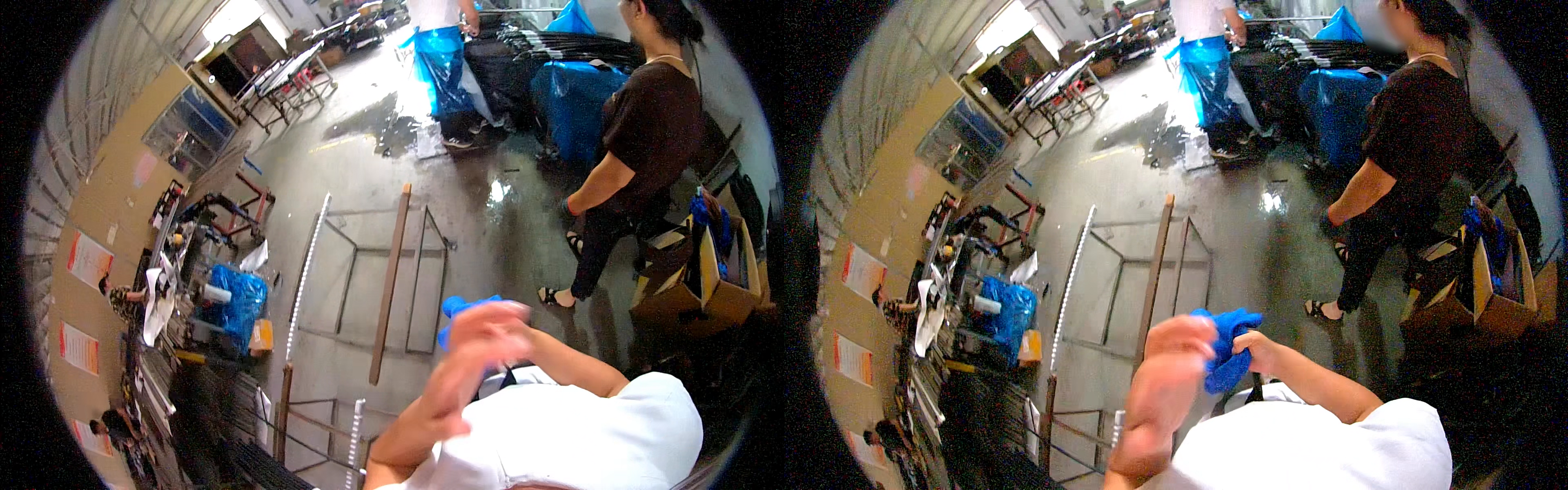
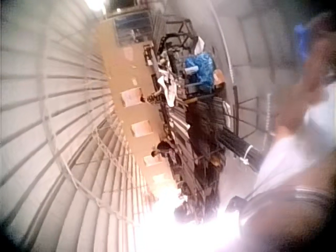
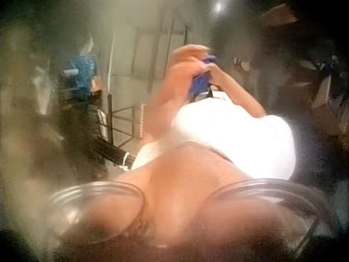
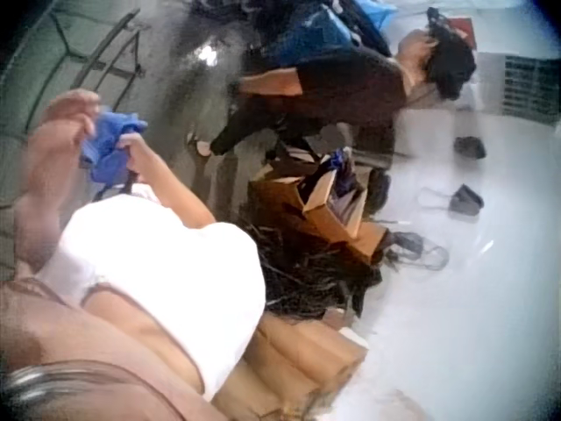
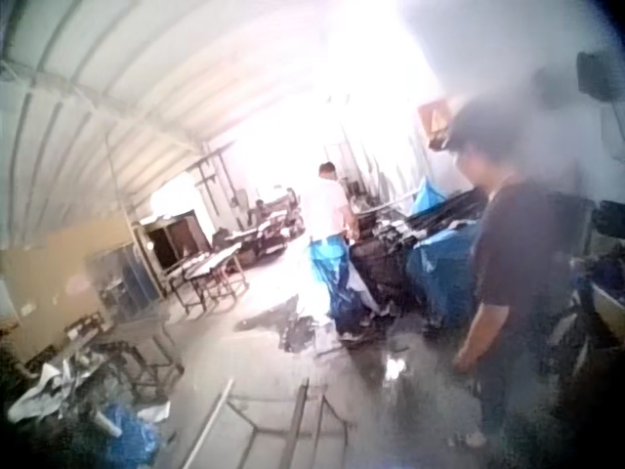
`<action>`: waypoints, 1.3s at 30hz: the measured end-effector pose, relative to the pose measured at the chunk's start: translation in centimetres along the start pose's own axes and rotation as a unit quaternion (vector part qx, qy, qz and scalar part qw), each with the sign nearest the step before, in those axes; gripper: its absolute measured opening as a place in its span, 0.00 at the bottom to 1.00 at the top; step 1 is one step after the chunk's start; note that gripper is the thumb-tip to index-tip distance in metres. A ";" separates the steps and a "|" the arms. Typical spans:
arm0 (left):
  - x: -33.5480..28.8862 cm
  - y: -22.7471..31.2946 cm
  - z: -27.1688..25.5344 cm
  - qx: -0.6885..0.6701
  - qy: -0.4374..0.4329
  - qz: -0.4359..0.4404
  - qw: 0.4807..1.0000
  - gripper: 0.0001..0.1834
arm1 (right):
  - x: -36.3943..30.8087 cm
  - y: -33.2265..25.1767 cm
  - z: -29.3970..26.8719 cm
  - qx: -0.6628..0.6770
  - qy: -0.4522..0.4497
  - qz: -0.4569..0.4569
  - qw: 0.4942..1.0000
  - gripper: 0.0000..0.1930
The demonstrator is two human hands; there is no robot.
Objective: The person receives a long metal pole from another person and wipes it down with a blue cloth before placing it onto a storage rack with other poles.
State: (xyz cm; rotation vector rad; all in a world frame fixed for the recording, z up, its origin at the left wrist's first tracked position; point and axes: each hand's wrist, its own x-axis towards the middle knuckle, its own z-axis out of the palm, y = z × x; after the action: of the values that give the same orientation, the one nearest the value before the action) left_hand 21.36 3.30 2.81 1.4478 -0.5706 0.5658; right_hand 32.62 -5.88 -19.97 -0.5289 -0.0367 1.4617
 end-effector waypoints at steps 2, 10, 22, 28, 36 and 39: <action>-3.1 -4.8 -2.0 0.211 0.077 -0.143 0.964 0.33 | 0.6 -0.7 -1.0 0.010 -0.012 -0.022 1.000 0.31; -17.5 -13.0 -2.6 -0.005 0.383 -0.494 0.781 0.29 | 0.8 0.5 1.4 -0.039 -0.009 0.066 0.997 0.25; -16.9 -11.5 -3.8 0.183 0.507 -0.353 0.765 0.13 | 3.6 -0.6 4.0 -0.134 -0.017 0.087 0.987 0.13; -12.2 -8.4 -4.6 -0.007 0.534 -0.321 0.782 0.17 | 3.0 -3.2 6.1 0.046 -0.081 0.001 0.996 0.27; -11.0 -6.8 -5.2 0.180 0.486 -0.338 0.786 0.22 | 5.6 1.2 2.0 0.022 -0.065 0.050 0.996 0.32; -10.5 -6.0 -5.3 0.255 0.423 -0.341 0.800 0.24 | 4.5 1.4 3.5 0.064 -0.069 0.006 0.996 0.31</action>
State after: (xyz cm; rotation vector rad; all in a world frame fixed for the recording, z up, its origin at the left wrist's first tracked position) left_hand 17.69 8.22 -8.87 1.5668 0.8624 0.7228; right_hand 30.70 -0.51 -18.69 -0.3240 -0.0499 1.4995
